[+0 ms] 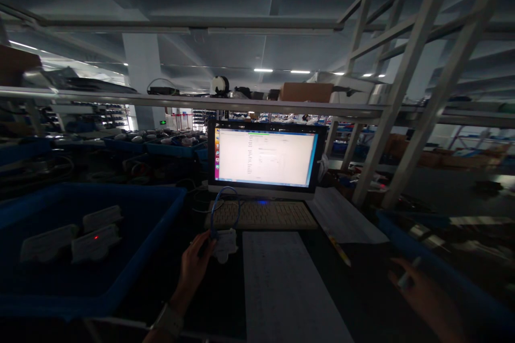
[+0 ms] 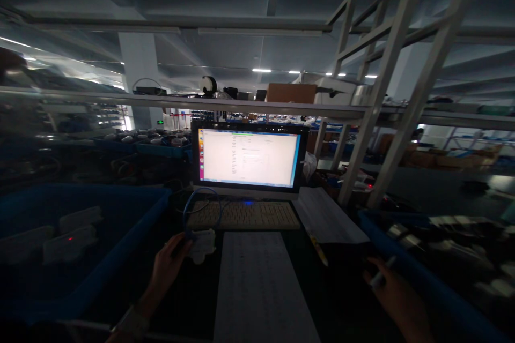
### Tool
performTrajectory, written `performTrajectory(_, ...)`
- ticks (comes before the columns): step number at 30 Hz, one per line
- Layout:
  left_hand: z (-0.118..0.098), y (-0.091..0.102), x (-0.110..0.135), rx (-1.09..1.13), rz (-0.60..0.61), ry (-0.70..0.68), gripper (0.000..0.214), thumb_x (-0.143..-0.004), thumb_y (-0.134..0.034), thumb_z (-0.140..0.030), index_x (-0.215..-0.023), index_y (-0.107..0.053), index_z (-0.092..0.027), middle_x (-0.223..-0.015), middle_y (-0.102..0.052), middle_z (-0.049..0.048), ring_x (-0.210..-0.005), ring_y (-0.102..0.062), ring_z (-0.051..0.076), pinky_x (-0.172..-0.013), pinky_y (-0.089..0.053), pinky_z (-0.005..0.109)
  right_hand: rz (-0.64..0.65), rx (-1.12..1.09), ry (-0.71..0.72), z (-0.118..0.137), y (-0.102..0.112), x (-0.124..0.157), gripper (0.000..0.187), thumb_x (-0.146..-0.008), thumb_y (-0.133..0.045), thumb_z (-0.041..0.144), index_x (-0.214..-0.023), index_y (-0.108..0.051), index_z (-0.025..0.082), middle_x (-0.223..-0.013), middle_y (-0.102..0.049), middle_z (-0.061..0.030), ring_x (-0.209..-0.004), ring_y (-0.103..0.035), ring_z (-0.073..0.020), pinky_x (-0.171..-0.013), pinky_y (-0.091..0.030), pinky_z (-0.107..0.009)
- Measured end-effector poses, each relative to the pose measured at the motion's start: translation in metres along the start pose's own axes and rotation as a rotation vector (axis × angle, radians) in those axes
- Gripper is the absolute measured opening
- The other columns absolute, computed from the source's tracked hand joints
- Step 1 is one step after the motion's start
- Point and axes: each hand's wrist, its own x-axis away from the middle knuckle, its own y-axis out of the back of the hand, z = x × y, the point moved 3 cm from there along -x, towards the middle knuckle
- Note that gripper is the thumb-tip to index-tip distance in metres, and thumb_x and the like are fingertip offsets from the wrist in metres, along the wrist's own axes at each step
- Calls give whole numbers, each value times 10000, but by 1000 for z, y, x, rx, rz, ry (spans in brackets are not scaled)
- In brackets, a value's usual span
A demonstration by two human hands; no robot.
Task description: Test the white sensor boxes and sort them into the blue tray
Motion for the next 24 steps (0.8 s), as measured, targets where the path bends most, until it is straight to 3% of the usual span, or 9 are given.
performTrajectory(3, -1, 0, 0, -4, 8, -6, 364, -763, -562, -516, -877, -697, -197, -929, -730, 75, -856, -691, 229, -816, -556, 357, 3, -31, -10, 1, 1, 0, 480, -694, -458, 547, -972, -641, 202, -944, -720, -132, -791, -690, -328, -698, -555, -448)
performTrajectory(9, -4, 1, -1, 19, -5, -3, 377, -760, -555, -541, -876, -695, -210, -925, -733, 63, -848, -693, 222, -772, -567, 335, 16, -31, -42, 2, 3, 0, 491, -673, -460, 564, -955, -652, 210, -863, -725, -118, -699, -687, -319, -612, -555, -431)
performTrajectory(20, -1, 0, 0, 18, -26, -36, 397, -767, -547, -562, -864, -696, -207, -907, -736, 60, -819, -696, 217, -757, -570, 336, 13, -51, 15, 0, 2, 0, 457, -688, -496, 540, -962, -656, 211, -904, -728, -113, -725, -692, -313, -624, -562, -422)
performTrajectory(24, 0, 0, 0, -12, -30, -34, 385, -771, -551, -553, -859, -699, -208, -898, -735, 56, -821, -695, 219, -779, -566, 344, -53, -5, 65, -2, 0, 0, 402, -706, -488, 526, -925, -659, 235, -844, -729, -86, -674, -685, -286, -591, -557, -392)
